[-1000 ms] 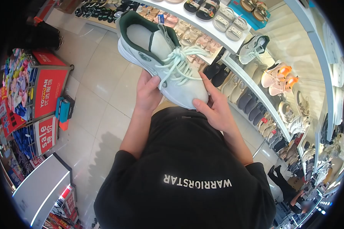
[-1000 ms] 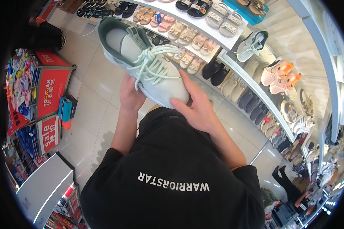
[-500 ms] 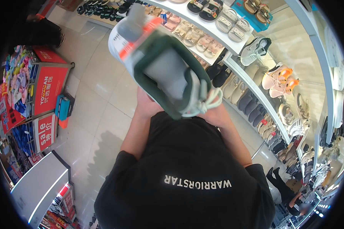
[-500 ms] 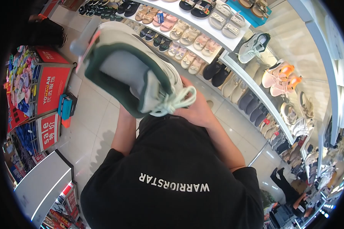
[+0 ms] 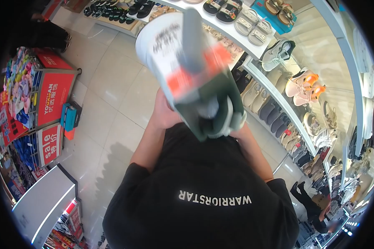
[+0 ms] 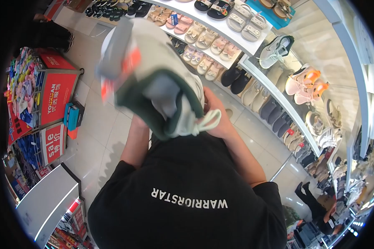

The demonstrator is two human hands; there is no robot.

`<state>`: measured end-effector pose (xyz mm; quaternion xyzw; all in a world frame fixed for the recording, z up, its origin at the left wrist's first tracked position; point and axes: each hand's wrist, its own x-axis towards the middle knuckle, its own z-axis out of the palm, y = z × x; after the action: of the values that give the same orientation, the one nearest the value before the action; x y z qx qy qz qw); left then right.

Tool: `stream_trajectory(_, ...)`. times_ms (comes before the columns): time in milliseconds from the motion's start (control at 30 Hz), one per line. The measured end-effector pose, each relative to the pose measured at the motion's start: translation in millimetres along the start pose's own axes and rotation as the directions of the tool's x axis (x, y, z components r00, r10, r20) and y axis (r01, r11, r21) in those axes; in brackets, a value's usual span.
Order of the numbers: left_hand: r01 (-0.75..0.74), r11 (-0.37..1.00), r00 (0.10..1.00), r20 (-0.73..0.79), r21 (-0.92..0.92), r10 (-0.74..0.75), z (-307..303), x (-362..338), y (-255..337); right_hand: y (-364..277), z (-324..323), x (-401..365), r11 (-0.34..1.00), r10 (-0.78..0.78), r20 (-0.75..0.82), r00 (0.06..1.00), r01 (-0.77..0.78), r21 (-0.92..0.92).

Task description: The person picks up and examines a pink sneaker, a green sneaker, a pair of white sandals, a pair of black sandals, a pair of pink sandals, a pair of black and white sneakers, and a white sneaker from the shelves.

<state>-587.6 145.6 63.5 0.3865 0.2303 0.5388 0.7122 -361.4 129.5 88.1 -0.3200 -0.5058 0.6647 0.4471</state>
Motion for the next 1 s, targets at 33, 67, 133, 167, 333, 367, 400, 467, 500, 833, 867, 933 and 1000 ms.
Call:
stream_trajectory(33, -0.025, 0.999, 0.995, -0.094, 0.022, 0.027, 11.8, 8.4, 6.6, 4.9, -3.4, -0.4, 0.979, 0.148, -0.013, 0.989, -0.148, -0.14)
stream_trajectory(67, -0.047, 0.998, 0.981, -0.187, 0.045, 0.055, 20.7, 16.5, 8.5, 9.8, -7.4, 0.7, 0.917, 0.289, -0.047, 0.956, -0.291, -0.274)
stream_trajectory(133, -0.043, 0.989, 0.993, -0.101, 0.138, 0.057, 13.2, 27.4, 0.8, 21.2, -3.3, 3.7, 0.931, 0.199, -0.067, 0.978, -0.21, -0.3)
stream_trajectory(167, -0.001, 0.985, 0.992, -0.126, 0.17, 0.023, 7.3, 29.8, -7.4, 22.7, 1.4, 3.0, 0.956, 0.225, -0.147, 0.963, -0.248, -0.159)
stream_trajectory(333, 0.156, 0.966, 0.962, -0.252, 0.208, -0.101, 7.1, 36.6, -24.1, 13.7, -6.2, 4.3, 0.853, 0.484, -0.191, 0.854, -0.509, -0.114)
stream_trajectory(367, 0.177, 0.965, 0.951, -0.284, 0.191, -0.119, 6.6, 38.2, -25.7, 6.5, -10.5, 6.1, 0.853, 0.48, -0.213, 0.851, -0.51, -0.115)
stream_trajectory(400, 0.199, 0.965, 0.941, -0.307, 0.172, -0.139, 6.6, 41.5, -27.3, -2.2, -15.1, 8.8, 0.776, 0.507, -0.169, 0.845, -0.533, -0.338)
stream_trajectory(467, 0.233, 0.944, 0.95, -0.26, 0.231, -0.171, 8.1, 47.2, -27.9, -12.2, -25.4, 7.7, 0.65, 0.54, -0.174, 0.823, -0.54, -0.535)
stream_trajectory(500, 0.21, 0.856, 0.96, -0.263, 0.472, -0.091, 9.8, 49.4, -28.6, -14.3, -28.5, 6.3, 0.741, 0.256, -0.304, 0.918, -0.388, -0.548)
stream_trajectory(833, 0.203, 0.585, 0.935, 0.022, 0.786, -0.354, 69.1, 84.7, -71.2, -41.6, -75.6, -13.3, 0.583, -0.05, -0.386, 0.921, -0.287, -0.76)
stream_trajectory(867, 0.195, 0.585, 0.929, 0.043, 0.787, -0.366, 72.4, 88.3, -77.6, -36.7, -83.0, -19.8, 0.583, -0.057, -0.407, 0.911, -0.301, -0.755)
stream_trajectory(933, 0.134, 0.6, 0.925, 0.117, 0.789, -0.361, 78.7, 95.4, -92.9, -31.9, -98.0, -31.2, 0.559, -0.051, -0.425, 0.904, -0.326, -0.762)
stream_trajectory(1000, 0.108, 0.6, 0.902, 0.176, 0.793, -0.395, 87.0, 105.2, -106.5, -36.4, -113.0, -40.9, 0.497, -0.061, -0.426, 0.903, -0.342, -0.797)
